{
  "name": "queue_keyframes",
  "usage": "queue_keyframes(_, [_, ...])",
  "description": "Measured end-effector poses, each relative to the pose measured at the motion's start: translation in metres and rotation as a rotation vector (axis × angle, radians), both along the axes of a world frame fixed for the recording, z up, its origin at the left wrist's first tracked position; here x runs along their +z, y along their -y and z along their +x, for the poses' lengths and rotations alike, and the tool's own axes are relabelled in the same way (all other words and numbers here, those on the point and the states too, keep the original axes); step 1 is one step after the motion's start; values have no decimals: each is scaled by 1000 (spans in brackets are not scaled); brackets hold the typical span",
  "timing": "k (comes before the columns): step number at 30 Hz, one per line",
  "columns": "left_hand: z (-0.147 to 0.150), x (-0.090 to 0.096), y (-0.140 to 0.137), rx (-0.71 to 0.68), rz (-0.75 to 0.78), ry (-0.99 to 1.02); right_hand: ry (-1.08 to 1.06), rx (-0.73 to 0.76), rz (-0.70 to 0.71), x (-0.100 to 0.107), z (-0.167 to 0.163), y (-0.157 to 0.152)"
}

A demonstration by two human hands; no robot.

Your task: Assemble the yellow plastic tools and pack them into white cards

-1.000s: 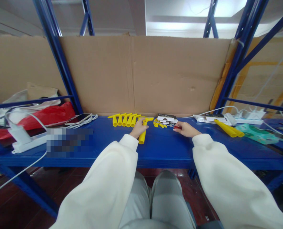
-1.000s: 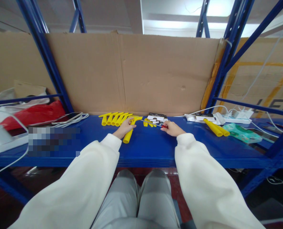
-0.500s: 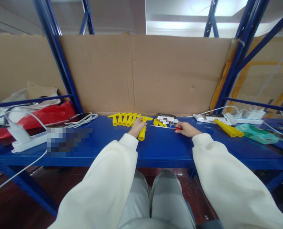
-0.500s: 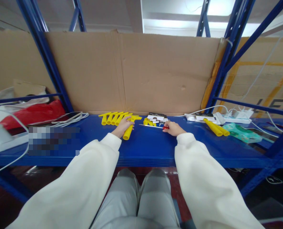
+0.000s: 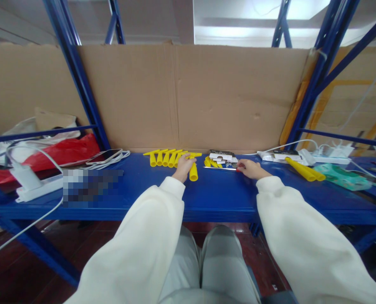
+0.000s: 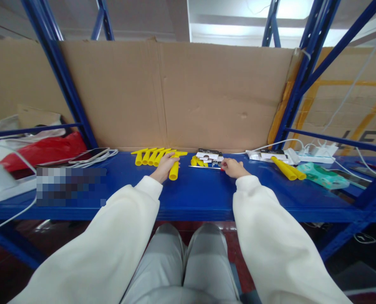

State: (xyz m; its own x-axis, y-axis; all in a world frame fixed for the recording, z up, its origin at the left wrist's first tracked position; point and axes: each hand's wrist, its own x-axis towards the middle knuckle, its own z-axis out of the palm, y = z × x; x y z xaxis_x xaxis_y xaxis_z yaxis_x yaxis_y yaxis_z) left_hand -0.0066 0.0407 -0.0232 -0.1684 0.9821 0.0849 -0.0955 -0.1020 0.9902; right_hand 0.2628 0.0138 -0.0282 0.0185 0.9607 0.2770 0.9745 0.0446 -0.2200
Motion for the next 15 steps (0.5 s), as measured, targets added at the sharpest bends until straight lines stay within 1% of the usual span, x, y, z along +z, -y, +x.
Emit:
queue_keyframes(4, [8,-4,-8,63,39,18,-69,-34,90,1,-9,-10])
queue_keyframes(7, [14,-5,-14,113,47,26,-82,-105,146,5,-24,-20])
queue_keyframes(12, [20,-5,-17,87,42,9,-55,-282,119,12,-57,-36])
queue_keyframes(15, [19,-7,-15,80,41,-24,-39,-369,97,12,-70,-42])
